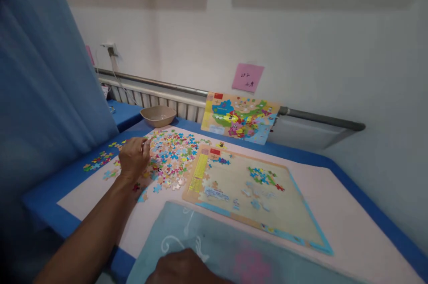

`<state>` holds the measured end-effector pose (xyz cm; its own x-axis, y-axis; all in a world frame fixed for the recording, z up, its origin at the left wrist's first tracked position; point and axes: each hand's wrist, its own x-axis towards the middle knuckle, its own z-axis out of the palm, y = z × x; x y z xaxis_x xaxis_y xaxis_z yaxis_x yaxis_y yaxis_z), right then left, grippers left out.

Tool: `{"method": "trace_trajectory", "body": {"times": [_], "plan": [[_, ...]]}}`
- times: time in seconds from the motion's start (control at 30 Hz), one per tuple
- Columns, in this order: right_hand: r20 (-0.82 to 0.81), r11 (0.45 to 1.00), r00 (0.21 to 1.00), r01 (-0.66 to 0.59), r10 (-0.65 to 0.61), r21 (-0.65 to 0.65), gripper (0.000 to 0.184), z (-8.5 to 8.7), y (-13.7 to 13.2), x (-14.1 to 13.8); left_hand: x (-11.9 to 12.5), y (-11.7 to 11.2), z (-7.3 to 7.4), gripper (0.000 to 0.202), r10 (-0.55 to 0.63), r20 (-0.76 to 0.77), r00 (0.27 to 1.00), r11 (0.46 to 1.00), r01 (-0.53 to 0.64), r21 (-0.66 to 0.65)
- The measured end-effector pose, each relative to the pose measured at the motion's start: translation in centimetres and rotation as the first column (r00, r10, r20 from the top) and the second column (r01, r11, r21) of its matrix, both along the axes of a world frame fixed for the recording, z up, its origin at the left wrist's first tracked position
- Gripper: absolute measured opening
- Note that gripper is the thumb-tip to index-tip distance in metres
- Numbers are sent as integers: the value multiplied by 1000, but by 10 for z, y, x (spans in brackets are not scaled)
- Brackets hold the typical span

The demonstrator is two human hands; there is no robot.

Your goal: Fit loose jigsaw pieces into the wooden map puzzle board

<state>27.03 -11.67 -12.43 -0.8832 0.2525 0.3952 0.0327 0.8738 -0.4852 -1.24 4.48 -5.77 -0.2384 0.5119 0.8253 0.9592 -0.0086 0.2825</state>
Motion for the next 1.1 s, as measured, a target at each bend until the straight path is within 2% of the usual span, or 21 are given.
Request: {"method": "trace_trajectory", "body": {"times": [0.07, 0.13, 0.17, 0.2, 0.23, 0.27, 0.33, 0.4, 0.47, 0.6, 0.77, 1.1], "plan": [[-102, 990, 993, 68, -56, 124, 64, 21, -3, 9, 2, -1, 0, 28, -14, 10, 1000, 1000, 14, 5], [35, 965, 965, 260, -260, 3, 42, 52, -9, 30, 3, -1, 1, 29, -30, 14, 999, 1000, 30, 8], [84, 925, 926, 374, -368, -73, 30, 66, -14, 46, 4, -2, 2, 29, -39, 16, 999, 999, 39, 8], [99, 878, 882, 469, -461, -97, 23, 79, -21, 63, 4, -2, 2, 29, -49, 16, 999, 999, 49, 8], [109, 809, 816, 578, -568, -110, 21, 87, -28, 81, 5, -2, 2, 29, -59, 17, 998, 998, 59, 8], [120, 732, 743, 669, -658, -131, 22, 92, -36, 99, 6, -2, 2, 30, -71, 17, 997, 997, 70, 6], [85, 610, 624, 779, -777, -142, 23, 91, -53, 132, 8, -2, 2, 32, -94, 15, 995, 996, 94, -1], [61, 539, 546, 836, -835, -109, 24, 81, -70, 157, 12, -2, 1, 33, -112, 10, 994, 994, 112, -7], [38, 498, 501, 865, -865, -69, 26, 69, -83, 171, 15, -3, 1, 33, -118, 2, 993, 993, 118, -8], [1, 469, 469, 882, -883, -52, 27, 55, -90, 176, 17, -6, 2, 34, -116, -28, 993, 993, 116, 10], [-7, 498, 498, 866, -867, -54, 26, 52, -85, 175, 10, -10, 2, 38, -101, -46, 994, 993, 103, 52], [-166, 506, 524, 851, -835, 142, 15, 34, -80, 182, -1, -4, -14, 37, -40, 9, 999, 998, 40, 47]]}}
